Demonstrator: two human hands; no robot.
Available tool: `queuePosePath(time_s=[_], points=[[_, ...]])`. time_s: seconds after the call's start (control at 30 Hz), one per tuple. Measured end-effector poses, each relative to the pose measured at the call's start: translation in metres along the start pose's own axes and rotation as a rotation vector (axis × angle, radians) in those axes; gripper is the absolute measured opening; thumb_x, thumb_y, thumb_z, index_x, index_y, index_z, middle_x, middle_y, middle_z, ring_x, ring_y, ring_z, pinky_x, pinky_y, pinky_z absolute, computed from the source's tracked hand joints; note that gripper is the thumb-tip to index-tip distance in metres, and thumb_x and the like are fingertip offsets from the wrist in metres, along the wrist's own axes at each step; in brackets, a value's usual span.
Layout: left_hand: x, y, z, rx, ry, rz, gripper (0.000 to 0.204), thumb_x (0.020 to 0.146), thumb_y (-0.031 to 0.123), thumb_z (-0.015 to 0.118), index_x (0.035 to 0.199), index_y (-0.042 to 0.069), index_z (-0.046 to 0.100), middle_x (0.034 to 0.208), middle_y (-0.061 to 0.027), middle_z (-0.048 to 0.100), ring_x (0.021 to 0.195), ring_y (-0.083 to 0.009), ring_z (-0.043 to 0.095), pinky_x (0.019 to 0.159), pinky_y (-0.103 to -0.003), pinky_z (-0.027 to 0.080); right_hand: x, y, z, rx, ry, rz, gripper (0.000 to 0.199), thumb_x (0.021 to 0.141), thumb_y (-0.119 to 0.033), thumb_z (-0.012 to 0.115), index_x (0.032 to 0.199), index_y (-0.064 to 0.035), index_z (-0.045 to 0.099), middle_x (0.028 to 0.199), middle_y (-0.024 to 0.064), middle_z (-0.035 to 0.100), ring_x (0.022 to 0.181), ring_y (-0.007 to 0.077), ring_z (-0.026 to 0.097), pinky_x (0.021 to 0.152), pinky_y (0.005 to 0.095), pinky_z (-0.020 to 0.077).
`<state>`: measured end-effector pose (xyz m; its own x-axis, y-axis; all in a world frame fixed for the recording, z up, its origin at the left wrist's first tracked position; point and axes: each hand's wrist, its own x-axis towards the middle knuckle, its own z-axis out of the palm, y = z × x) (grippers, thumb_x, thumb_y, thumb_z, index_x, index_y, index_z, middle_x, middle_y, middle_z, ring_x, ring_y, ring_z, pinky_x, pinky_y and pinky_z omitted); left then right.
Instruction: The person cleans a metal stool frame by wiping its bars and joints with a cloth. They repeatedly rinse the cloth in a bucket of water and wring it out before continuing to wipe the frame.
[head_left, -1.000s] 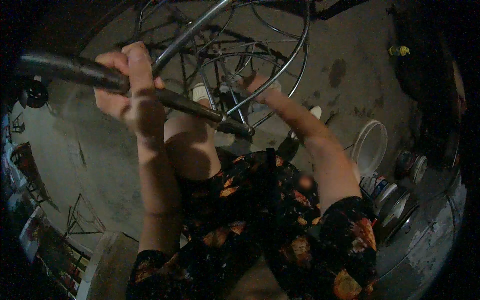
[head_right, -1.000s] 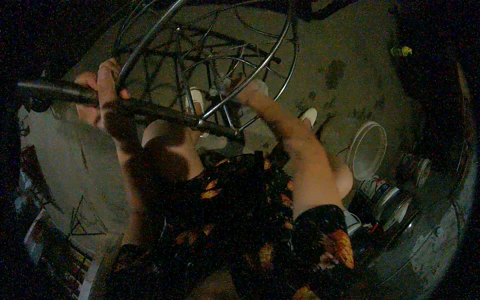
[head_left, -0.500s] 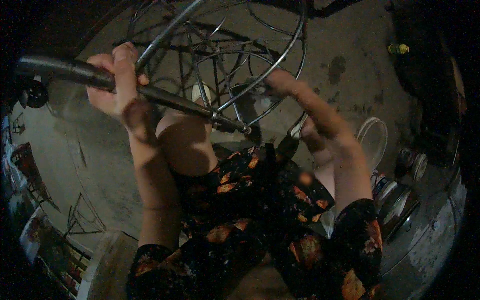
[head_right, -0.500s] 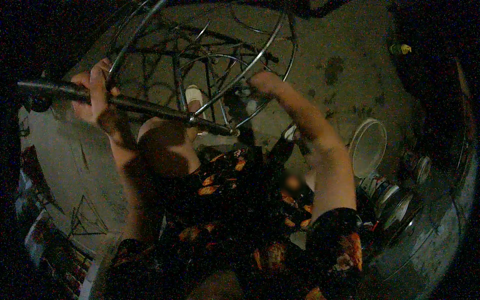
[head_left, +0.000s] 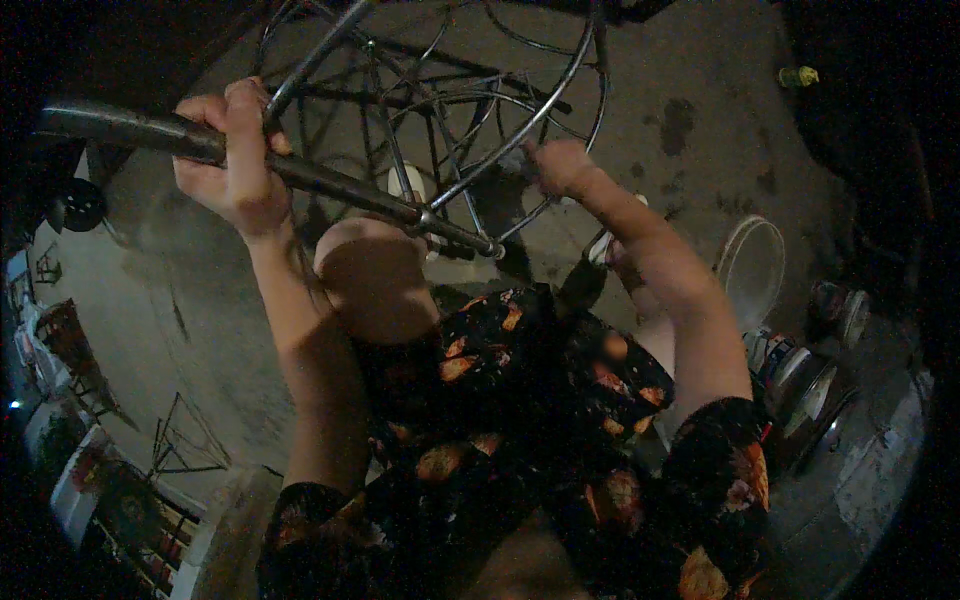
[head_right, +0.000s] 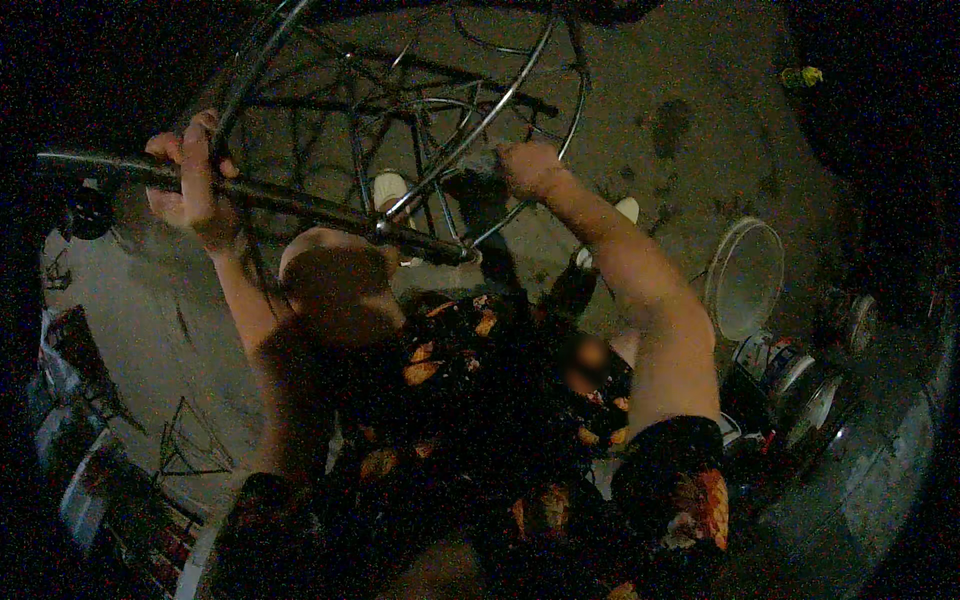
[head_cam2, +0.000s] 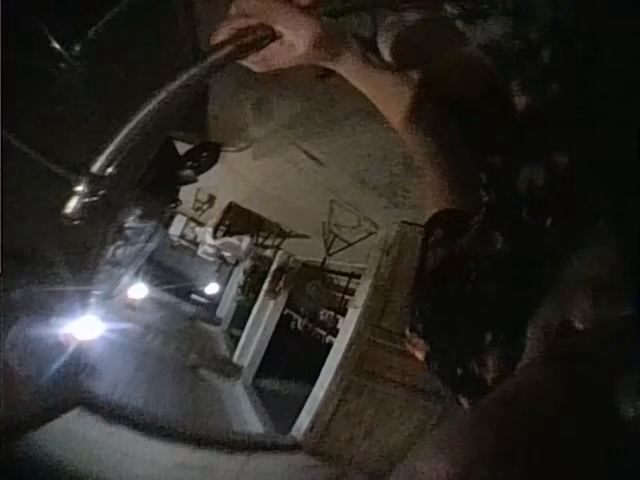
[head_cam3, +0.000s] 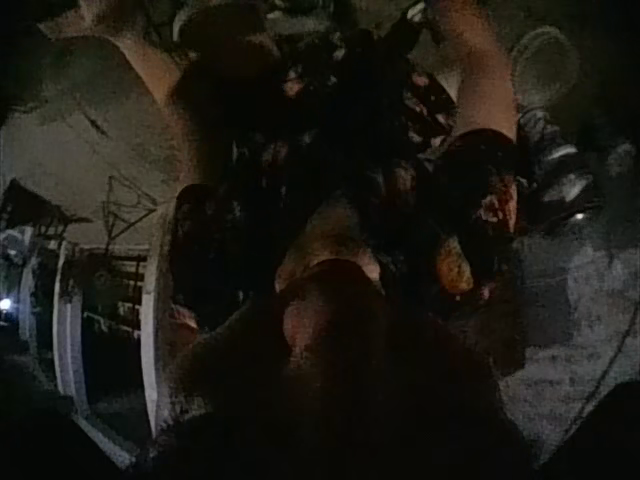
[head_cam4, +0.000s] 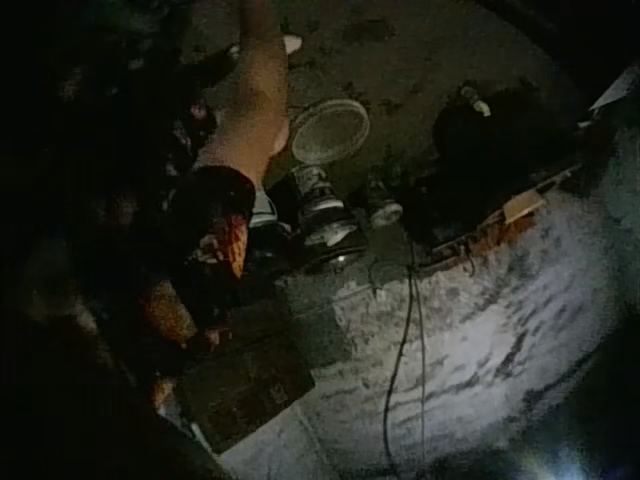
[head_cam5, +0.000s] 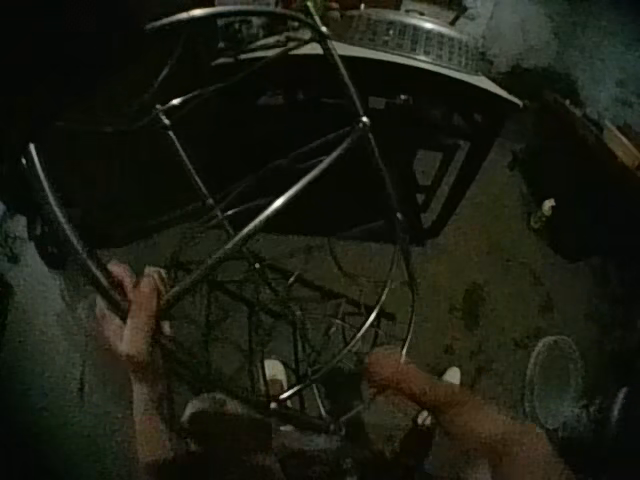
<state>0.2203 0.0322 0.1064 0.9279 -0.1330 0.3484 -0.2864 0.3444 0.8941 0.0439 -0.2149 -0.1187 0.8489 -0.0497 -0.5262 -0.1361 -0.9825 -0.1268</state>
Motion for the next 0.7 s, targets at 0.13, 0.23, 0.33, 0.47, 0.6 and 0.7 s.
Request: queuePosePath(time_s=[0.13,0.23,0.33,0.47,0.6,0.7], points=[[-0.001,-0.007,-0.009,0.055,0.108,0.103,0.016,0.076,-0.002,0.057,0.073,0.003,0.042,0.069,-0.0130,0.055,0.048,-0.0109,0.048,0.041,-0.018,0.038,-0.005,-0.001,0.003,-0.086,0.115,-0.100,0.041,0.074,-0.014,0.057,0.112,-0.0033,0.048,0.076,0.0126,0.062,0.072,0.0308,0.061,0.060,0.0402,0.0490],[-0.005,-0.006,-0.021,0.073,0.088,0.108,0.015,0.075,-0.002,0.058,0.074,0.003,0.043,0.071,-0.0140,0.056,0.048,-0.0107,0.049,0.041,-0.018,0.039,0.011,-0.031,0.006,-0.214,0.134,-0.159,0.027,0.075,-0.014,0.053,0.101,-0.0059,0.056,0.078,0.0133,0.063,0.070,0.0288,0.063,0.055,0.0411,0.0504],[-0.019,-0.009,-0.003,0.032,0.090,0.083,0.016,0.076,-0.001,0.059,0.075,0.003,0.044,0.072,-0.0140,0.057,0.047,-0.0094,0.048,0.041,-0.018,0.039,0.060,-0.037,0.059,0.189,0.263,-0.129,0.028,0.079,-0.012,0.047,0.106,-0.0048,0.054,0.087,0.0169,0.061,0.083,0.0335,0.059,0.070,0.0404,0.0489],[-0.038,-0.005,0.021,0.018,0.066,0.139,0.017,0.076,0.000,0.061,0.075,0.004,0.044,0.073,-0.0140,0.058,0.046,-0.0079,0.046,0.042,-0.017,0.038,0.047,-0.080,0.051,0.427,0.210,-0.029,0.030,0.077,-0.008,0.049,0.107,-0.0009,0.052,0.104,0.0202,0.056,0.097,0.0368,0.051,0.084,0.0396,0.0436],[-0.067,-0.010,0.046,0.138,-0.079,0.214,0.016,0.078,-0.001,0.058,0.075,0.005,0.043,0.071,-0.0082,0.052,0.056,-0.0098,0.045,0.055,-0.021,0.039,0.018,-0.074,0.082,0.421,0.294,0.036,0.030,0.074,-0.006,0.052,0.104,0.0010,0.050,0.102,0.0227,0.055,0.095,0.0377,0.052,0.080,0.0418,0.0436],[-0.090,-0.008,0.071,0.145,-0.125,0.162,0.018,0.077,-0.001,0.057,0.073,0.005,0.040,0.065,-0.0030,0.043,0.061,-0.0120,0.043,0.068,-0.026,0.038,-0.010,-0.073,0.097,0.641,0.235,0.059,0.035,0.073,-0.015,0.057,0.104,-0.0001,0.051,0.100,0.0220,0.057,0.093,0.0379,0.054,0.078,0.0406,0.0447]])
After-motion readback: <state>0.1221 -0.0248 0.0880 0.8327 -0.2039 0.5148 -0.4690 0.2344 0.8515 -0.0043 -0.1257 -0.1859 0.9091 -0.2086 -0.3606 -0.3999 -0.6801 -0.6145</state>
